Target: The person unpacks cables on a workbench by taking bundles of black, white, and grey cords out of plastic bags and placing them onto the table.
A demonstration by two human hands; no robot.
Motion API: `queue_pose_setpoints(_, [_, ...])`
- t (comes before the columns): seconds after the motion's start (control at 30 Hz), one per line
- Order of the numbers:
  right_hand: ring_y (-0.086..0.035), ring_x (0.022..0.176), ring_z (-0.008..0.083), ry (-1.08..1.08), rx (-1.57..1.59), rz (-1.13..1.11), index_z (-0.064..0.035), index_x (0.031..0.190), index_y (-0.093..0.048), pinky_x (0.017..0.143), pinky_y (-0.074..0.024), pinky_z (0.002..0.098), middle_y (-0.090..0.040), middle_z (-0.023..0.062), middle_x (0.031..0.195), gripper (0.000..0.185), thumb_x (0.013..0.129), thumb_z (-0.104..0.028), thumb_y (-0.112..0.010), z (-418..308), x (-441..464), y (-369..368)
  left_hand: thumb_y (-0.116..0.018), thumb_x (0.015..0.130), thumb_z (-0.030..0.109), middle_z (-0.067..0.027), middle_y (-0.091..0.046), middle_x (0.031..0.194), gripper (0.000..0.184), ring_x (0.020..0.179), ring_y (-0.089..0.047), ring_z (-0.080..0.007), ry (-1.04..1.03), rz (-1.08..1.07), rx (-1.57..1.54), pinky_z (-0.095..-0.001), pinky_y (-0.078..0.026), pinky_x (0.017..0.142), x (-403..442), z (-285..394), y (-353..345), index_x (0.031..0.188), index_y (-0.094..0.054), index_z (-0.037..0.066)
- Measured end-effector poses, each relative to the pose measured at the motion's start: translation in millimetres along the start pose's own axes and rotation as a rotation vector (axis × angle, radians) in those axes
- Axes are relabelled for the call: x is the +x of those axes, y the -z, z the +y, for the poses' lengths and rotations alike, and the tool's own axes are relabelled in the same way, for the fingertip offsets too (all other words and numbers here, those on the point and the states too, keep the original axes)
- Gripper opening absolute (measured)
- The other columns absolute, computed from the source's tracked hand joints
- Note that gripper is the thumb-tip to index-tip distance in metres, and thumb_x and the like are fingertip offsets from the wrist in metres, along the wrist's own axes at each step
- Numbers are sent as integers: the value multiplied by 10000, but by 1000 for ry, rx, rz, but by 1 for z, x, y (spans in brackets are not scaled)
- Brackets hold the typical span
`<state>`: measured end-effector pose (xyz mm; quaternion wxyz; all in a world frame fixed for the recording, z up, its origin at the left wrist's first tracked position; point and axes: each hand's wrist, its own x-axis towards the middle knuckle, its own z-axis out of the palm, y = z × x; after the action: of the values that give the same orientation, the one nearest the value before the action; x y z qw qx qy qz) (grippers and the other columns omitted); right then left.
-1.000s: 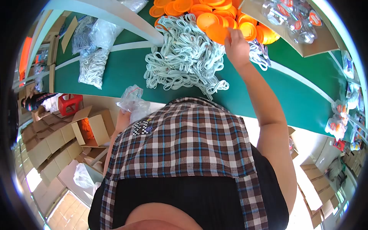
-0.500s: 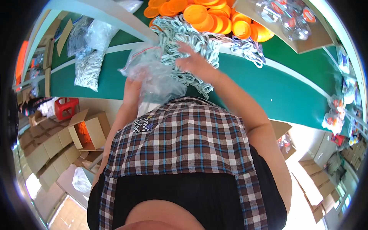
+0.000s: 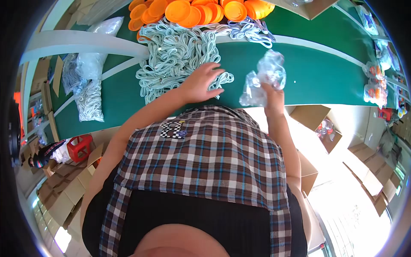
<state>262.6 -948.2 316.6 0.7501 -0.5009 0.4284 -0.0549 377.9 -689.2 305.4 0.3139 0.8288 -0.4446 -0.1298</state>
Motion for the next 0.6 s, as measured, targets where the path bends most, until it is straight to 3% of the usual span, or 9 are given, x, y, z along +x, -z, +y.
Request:
queue_pose_setpoints(0.03, [-642,882,214,-9,1,3,43,1137,-633,761,-516,289,-671,140,1033,358,796,-53,-685,8,3,13,-683,844,348,-170,-478,1392,622,1292,-444,-361,4,-8,-3,-445,-357,1088,5,-4,-18,1364,-493,64])
queue_pose_setpoints(0.1, [-638,902,235,-19,-37,35,33,1151,-633,794,-513,305,-664,142,1070,380,799,-92,-705,13,0,31,-723,795,381,-161,-457,1405,648,1320,-417,-334,-164,-45,320,-502,-275,1134,16,-3,-43,1343,-513,106])
queue_pose_setpoints(0.47, [-635,949,234,-12,-696,-63,17,1196,-610,798,-514,311,-652,139,1096,444,830,-208,-722,55,13,72,-710,768,410,-118,-524,1329,640,1381,-357,-285,29,-165,562,-521,-163,1180,3,-48,-71,1318,-532,136])
queue_pose_setpoints(0.6, [-650,943,256,362,-1103,-62,-54,1190,-623,768,-527,323,-648,110,1116,429,805,-206,-735,56,34,80,-704,768,379,-122,-560,1258,606,1376,-367,-275,30,-79,593,-530,-137,1188,-9,-54,-70,1292,-534,125])
